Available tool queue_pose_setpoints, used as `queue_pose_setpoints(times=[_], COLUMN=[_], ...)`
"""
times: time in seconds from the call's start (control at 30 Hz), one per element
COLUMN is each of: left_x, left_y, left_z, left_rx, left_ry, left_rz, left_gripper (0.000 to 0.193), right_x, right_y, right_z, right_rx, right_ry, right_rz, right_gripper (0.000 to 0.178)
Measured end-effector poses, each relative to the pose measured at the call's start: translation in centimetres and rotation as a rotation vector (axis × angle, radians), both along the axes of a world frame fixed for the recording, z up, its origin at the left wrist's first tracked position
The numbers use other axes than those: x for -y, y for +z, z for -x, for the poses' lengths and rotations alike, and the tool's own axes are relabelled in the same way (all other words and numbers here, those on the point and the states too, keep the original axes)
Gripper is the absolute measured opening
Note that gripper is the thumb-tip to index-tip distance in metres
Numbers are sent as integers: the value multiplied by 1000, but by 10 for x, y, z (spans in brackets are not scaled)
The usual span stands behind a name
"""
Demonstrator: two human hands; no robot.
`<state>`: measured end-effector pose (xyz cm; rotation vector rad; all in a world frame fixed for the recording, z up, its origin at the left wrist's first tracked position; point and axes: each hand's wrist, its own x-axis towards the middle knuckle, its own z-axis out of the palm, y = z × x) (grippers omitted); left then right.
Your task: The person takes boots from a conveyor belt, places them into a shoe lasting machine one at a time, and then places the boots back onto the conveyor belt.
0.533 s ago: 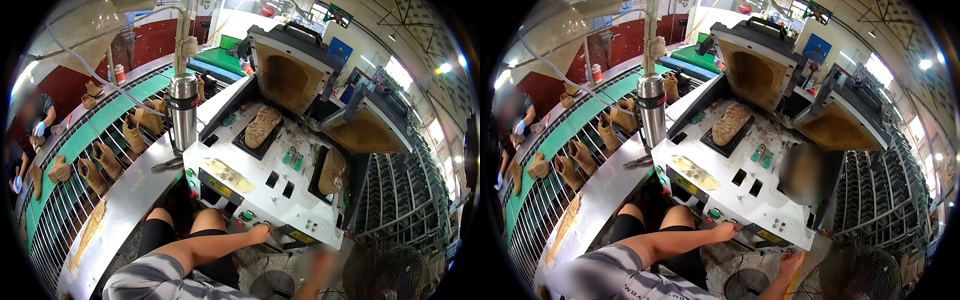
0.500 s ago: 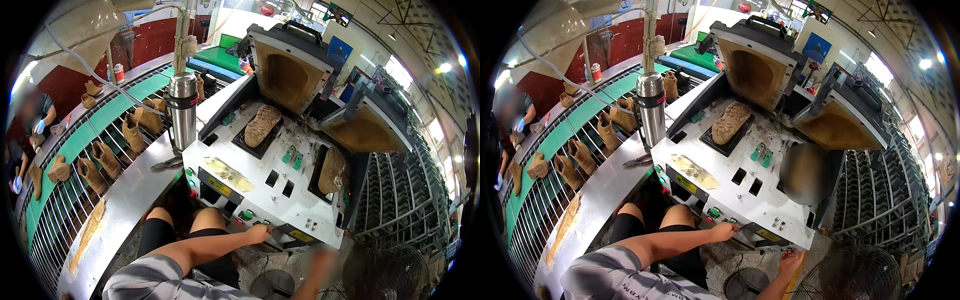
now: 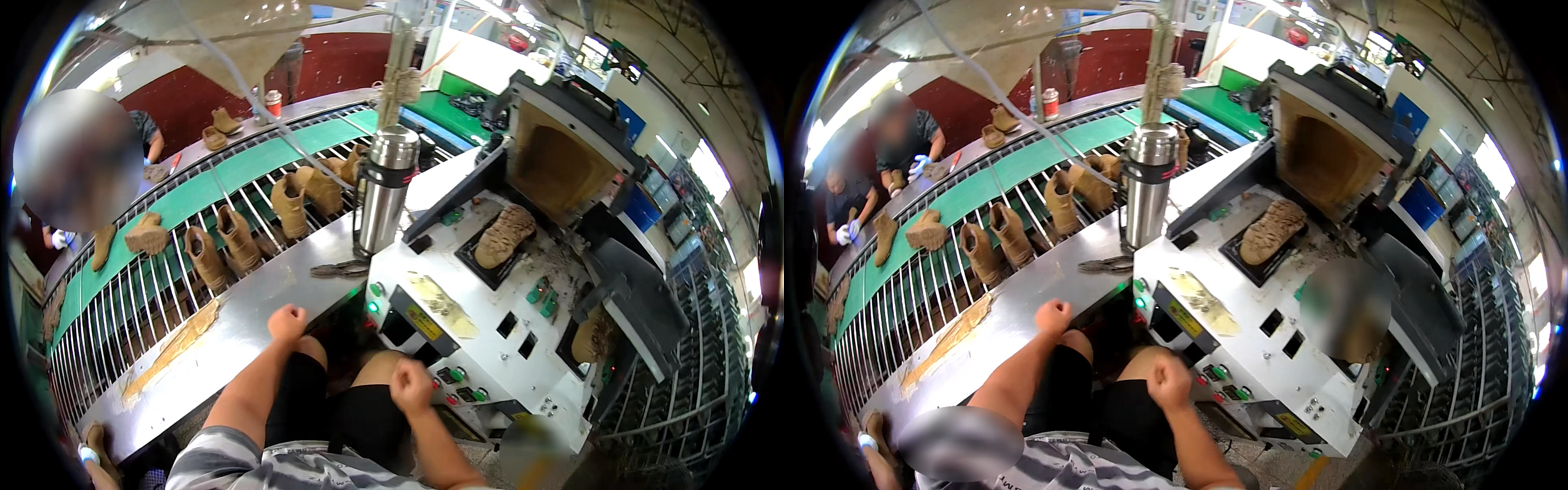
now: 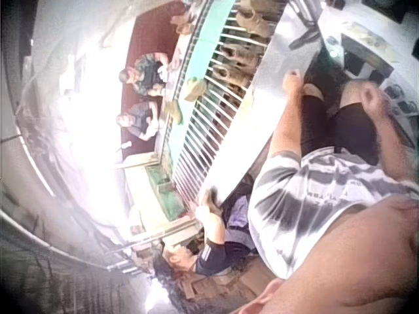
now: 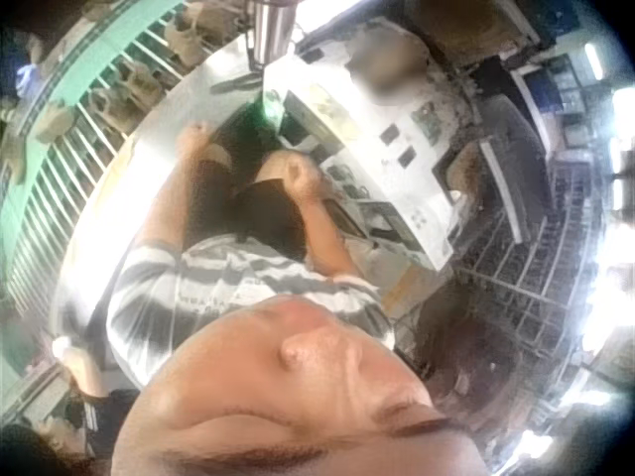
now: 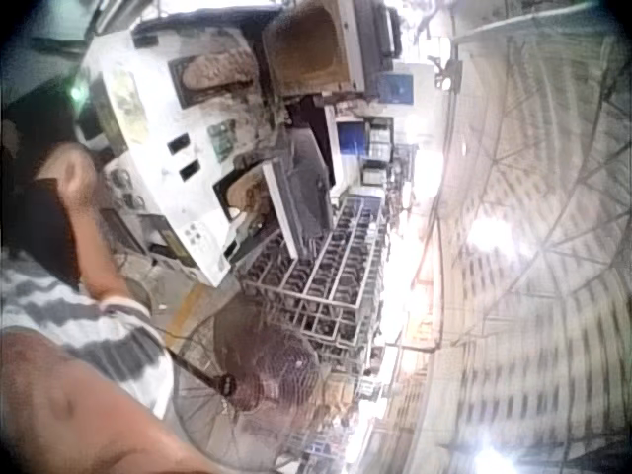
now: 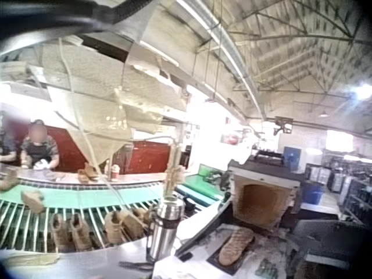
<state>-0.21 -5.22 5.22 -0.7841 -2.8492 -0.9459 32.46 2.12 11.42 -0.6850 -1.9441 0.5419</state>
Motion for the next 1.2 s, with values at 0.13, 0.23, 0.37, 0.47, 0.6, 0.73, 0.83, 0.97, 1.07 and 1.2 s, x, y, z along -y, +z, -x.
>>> queue_pose_setpoints(times=[0.13,0.23,0.37,0.47,0.6,0.73,0.83,0.97,1.07,1.2], left_x=[47,40,30,35,39,38,43,39,38,36], left_y=[-28,-24,-11,-16,-7,-4,-1,0,-9,-7], left_z=[45,41,35,36,41,39,40,35,40,38], left_rx=[-167,-184,-115,-132,12,46,65,69,15,66], left_ry=[37,56,62,65,67,94,140,126,125,131], left_rz=[66,95,53,27,48,26,46,20,-13,-32], left_gripper=[23,25,27,28,31,29,28,26,24,21], right_x=[-132,-247,-336,-350,-366,-348,-279,-229,-197,-147], right_y=[62,116,149,163,184,188,185,127,75,81], right_z=[49,55,48,72,73,66,84,51,34,39], right_rx=[81,181,437,800,805,643,565,242,55,68], right_ry=[-316,-561,-937,-883,-818,-905,-948,-940,-907,-629], right_rz=[-41,-127,308,623,724,364,264,-171,-8,345], right_gripper=[60,74,99,108,112,111,104,101,99,80])
